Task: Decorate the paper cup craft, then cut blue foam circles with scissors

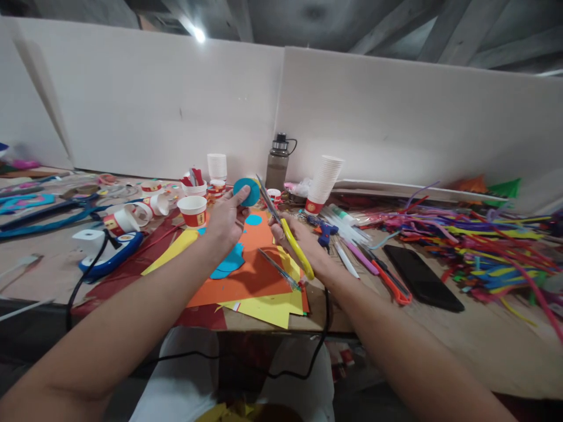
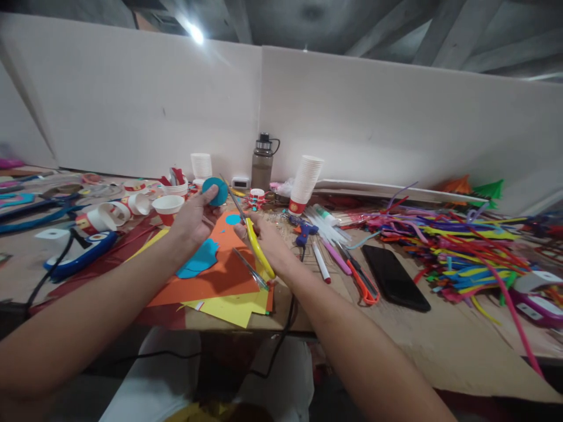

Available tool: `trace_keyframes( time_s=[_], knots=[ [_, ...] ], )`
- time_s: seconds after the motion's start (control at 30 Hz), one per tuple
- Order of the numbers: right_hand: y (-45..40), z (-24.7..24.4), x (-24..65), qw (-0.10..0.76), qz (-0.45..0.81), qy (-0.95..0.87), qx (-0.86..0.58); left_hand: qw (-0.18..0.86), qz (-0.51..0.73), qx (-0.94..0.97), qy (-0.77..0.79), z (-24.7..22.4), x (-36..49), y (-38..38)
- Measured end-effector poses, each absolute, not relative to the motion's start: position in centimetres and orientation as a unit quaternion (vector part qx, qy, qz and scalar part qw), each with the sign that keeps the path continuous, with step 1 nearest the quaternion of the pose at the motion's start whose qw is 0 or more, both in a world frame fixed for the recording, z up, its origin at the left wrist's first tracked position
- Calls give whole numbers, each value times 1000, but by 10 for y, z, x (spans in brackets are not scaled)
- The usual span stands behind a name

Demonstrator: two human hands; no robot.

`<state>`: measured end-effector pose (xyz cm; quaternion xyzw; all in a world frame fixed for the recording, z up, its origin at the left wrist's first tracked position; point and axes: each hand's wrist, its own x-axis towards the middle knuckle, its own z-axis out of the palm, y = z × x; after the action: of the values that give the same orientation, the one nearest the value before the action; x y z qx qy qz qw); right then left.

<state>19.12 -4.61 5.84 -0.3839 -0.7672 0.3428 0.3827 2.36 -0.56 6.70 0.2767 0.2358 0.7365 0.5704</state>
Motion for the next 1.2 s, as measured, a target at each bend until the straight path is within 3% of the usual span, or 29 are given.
trace_keyframes(
  time_s=[0.63,1.2],
  knots=[
    [-42,44,185,434,387,-719,-380,602,703,286,249,56,40,-14],
    [-44,47,190,423,333,-742,-400,603,699,295,248,58,37,-14]
  ],
)
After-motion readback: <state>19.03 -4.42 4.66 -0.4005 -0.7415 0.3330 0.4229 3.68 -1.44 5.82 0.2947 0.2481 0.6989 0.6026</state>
